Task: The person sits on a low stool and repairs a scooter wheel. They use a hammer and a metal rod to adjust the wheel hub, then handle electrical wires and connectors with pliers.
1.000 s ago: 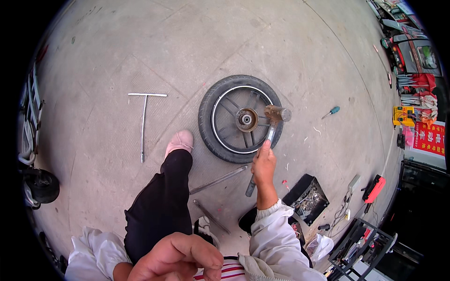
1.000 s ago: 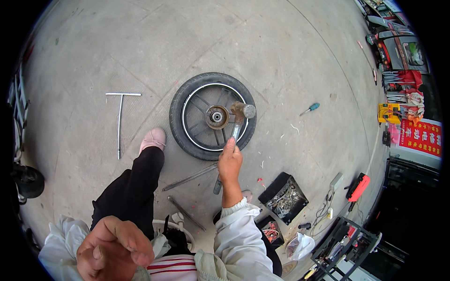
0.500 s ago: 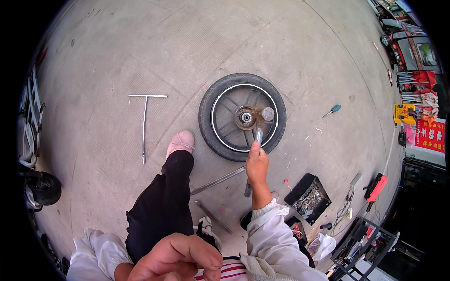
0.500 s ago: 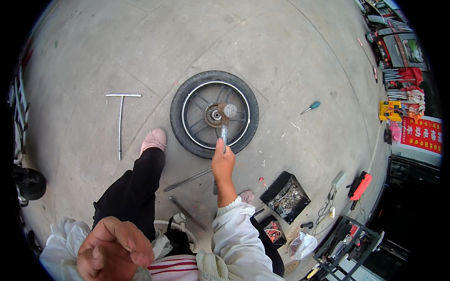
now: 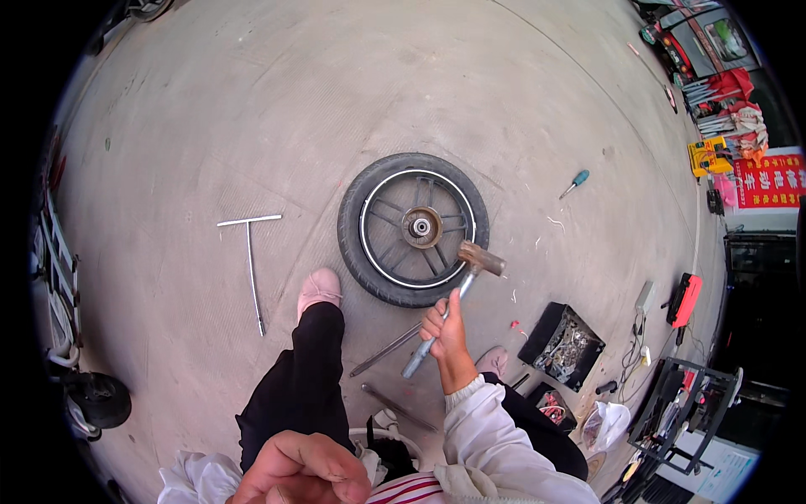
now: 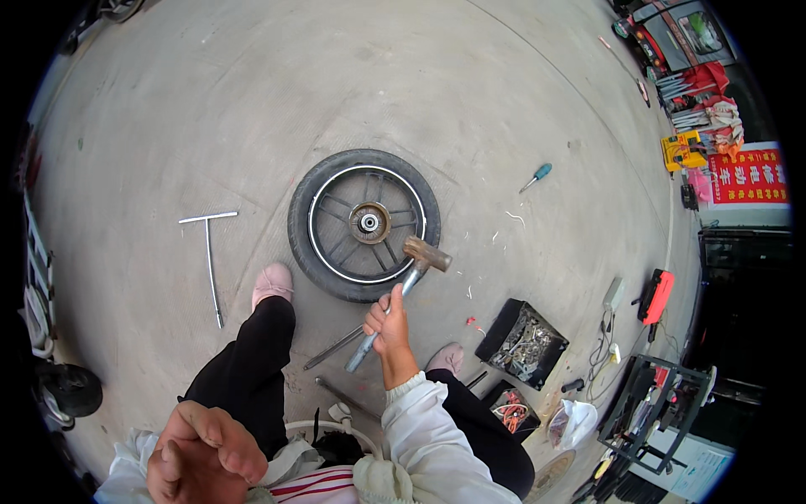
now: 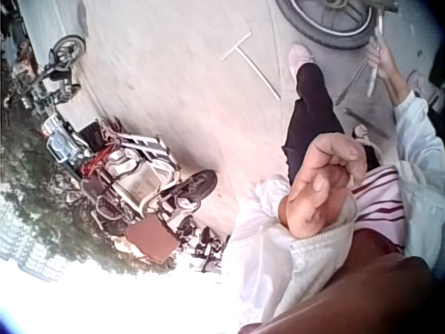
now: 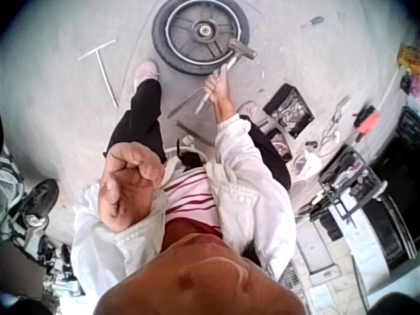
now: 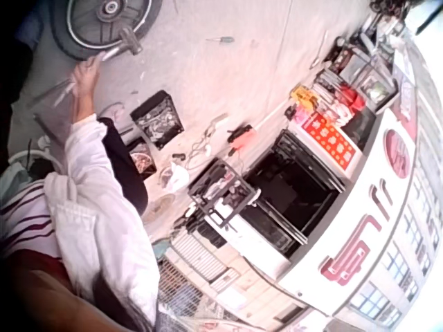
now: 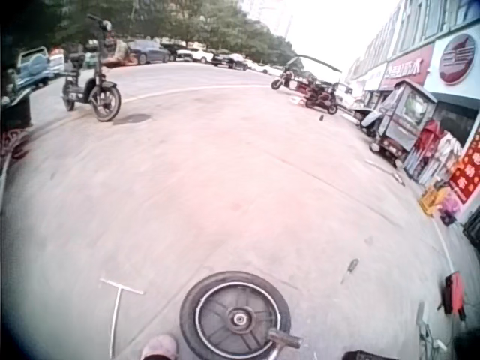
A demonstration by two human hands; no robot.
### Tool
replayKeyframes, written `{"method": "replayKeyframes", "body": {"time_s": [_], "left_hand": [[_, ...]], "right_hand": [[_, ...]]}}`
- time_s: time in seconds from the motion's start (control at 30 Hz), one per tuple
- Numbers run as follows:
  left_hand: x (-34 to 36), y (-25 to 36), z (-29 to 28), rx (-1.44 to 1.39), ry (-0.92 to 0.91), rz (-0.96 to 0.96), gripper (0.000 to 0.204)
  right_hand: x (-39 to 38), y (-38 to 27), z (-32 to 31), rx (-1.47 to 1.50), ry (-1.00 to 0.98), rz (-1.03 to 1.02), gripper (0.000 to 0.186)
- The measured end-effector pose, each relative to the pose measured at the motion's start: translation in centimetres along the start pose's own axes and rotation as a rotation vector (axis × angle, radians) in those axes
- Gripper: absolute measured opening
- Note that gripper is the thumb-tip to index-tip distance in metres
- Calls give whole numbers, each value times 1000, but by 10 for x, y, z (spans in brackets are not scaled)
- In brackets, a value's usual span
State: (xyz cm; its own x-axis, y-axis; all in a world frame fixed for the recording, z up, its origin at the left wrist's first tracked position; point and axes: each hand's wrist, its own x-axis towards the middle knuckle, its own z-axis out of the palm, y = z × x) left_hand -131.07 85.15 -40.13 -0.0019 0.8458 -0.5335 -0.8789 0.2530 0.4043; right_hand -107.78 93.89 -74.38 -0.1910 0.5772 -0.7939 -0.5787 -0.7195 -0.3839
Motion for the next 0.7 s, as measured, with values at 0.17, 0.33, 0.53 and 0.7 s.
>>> {"method": "replayKeyframes", "body": {"time_s": [0.17, 0.33, 0.53, 0.7], "left_hand": [[-5, -3, 7, -12, -59, -13, 43], [-5, -13, 4, 44, -138, -38, 41], [-31, -31, 22, 191, -35, 82, 31], [-17, -46, -10, 267, -111, 127, 31]], "right_hand": [[2, 10, -81, 640, -210, 113, 46], [-21, 46, -133, 144, 423, 110, 25], [-51, 132, -142, -441, 534, 161, 15], [-78, 145, -175, -1164, 419, 203, 45]]}}
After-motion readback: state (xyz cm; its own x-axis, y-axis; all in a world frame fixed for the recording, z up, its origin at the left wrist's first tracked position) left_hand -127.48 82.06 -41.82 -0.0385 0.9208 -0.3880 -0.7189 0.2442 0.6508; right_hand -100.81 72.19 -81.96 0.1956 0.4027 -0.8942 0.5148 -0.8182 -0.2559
